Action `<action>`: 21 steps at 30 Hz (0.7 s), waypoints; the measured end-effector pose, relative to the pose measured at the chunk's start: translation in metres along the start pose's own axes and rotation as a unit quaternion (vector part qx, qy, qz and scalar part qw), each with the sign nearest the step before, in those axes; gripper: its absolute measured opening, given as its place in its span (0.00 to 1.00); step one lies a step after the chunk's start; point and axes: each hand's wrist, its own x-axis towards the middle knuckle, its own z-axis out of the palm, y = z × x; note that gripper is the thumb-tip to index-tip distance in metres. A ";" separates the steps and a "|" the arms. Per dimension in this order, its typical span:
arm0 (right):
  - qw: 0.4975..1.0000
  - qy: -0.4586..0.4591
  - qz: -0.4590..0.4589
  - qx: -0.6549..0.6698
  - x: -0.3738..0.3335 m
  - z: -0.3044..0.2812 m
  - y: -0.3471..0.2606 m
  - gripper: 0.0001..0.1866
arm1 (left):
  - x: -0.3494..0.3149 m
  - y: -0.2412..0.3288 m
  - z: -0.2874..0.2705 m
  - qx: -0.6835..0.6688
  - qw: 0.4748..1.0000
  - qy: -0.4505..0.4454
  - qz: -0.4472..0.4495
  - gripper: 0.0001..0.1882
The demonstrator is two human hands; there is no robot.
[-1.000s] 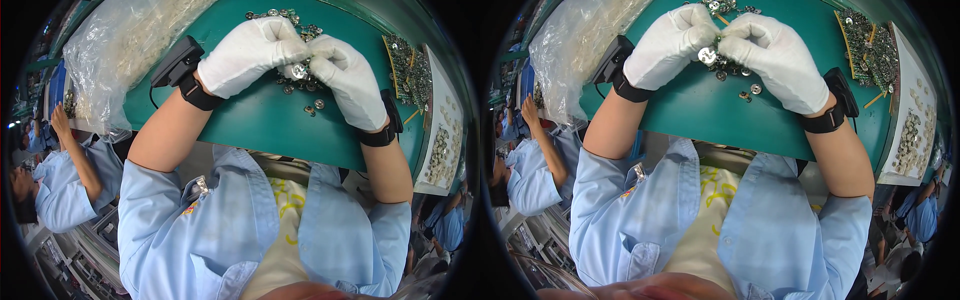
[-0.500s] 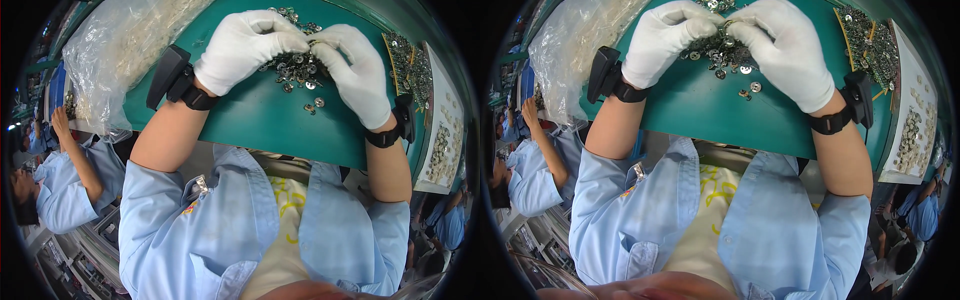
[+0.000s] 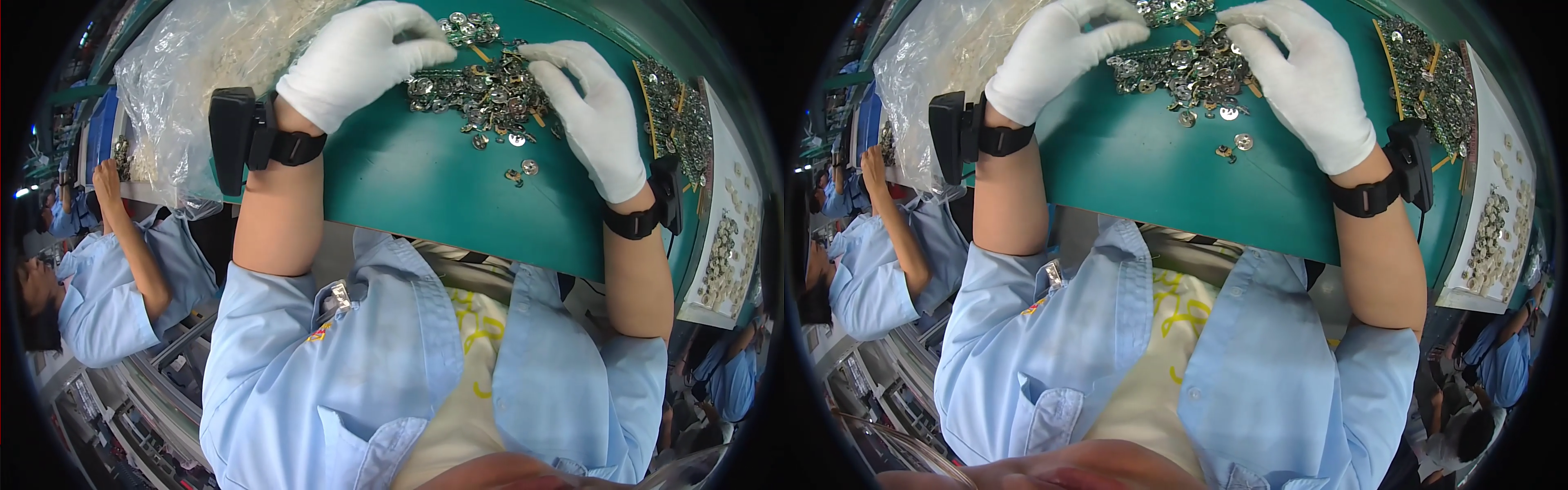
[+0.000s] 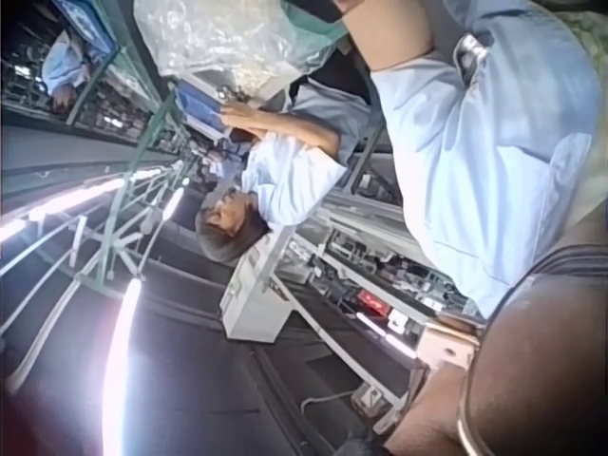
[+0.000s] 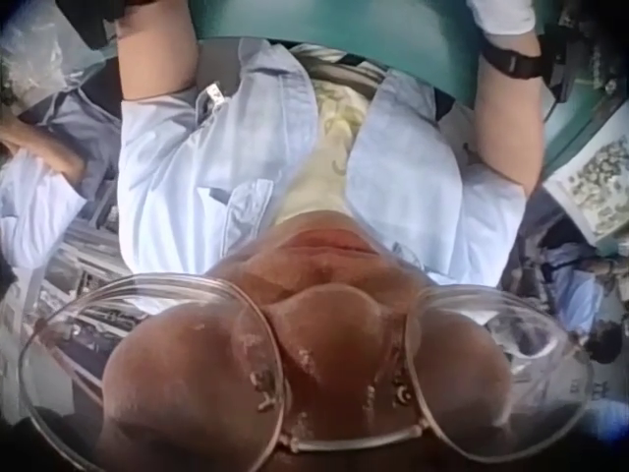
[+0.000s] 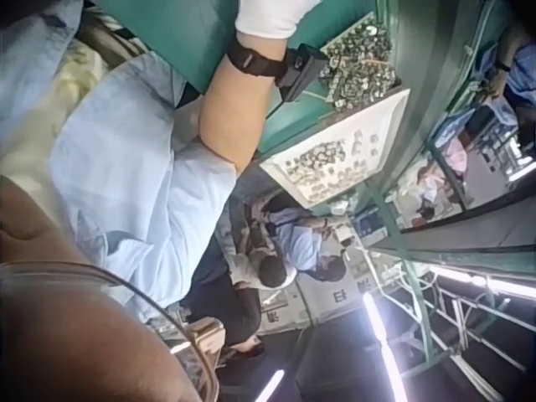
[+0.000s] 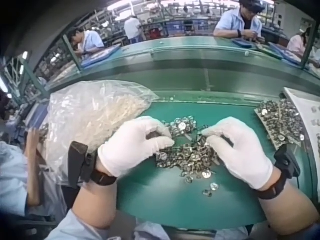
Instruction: The person sorts through a pile of small metal components by hand, picking them up and pressing them onto a circuit board. After filling the board, the person lifts it and shakes it before setting it aside.
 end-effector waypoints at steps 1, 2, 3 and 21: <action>1.000 0.000 0.000 0.001 0.000 0.001 -0.001 0.11 | -0.002 -0.007 0.001 0.001 1.000 0.000 0.000 0.07; 1.000 -0.003 0.028 0.013 0.001 0.000 -0.004 0.11 | -0.007 -0.019 0.006 0.085 0.993 0.041 0.064 0.08; 0.998 -0.006 0.056 0.024 0.001 -0.001 -0.008 0.11 | -0.012 -0.031 0.011 0.168 0.974 0.080 0.128 0.10; 0.995 0.015 0.076 0.063 -0.007 -0.003 -0.006 0.12 | 0.001 -0.008 0.015 -0.138 0.986 0.058 -0.077 0.09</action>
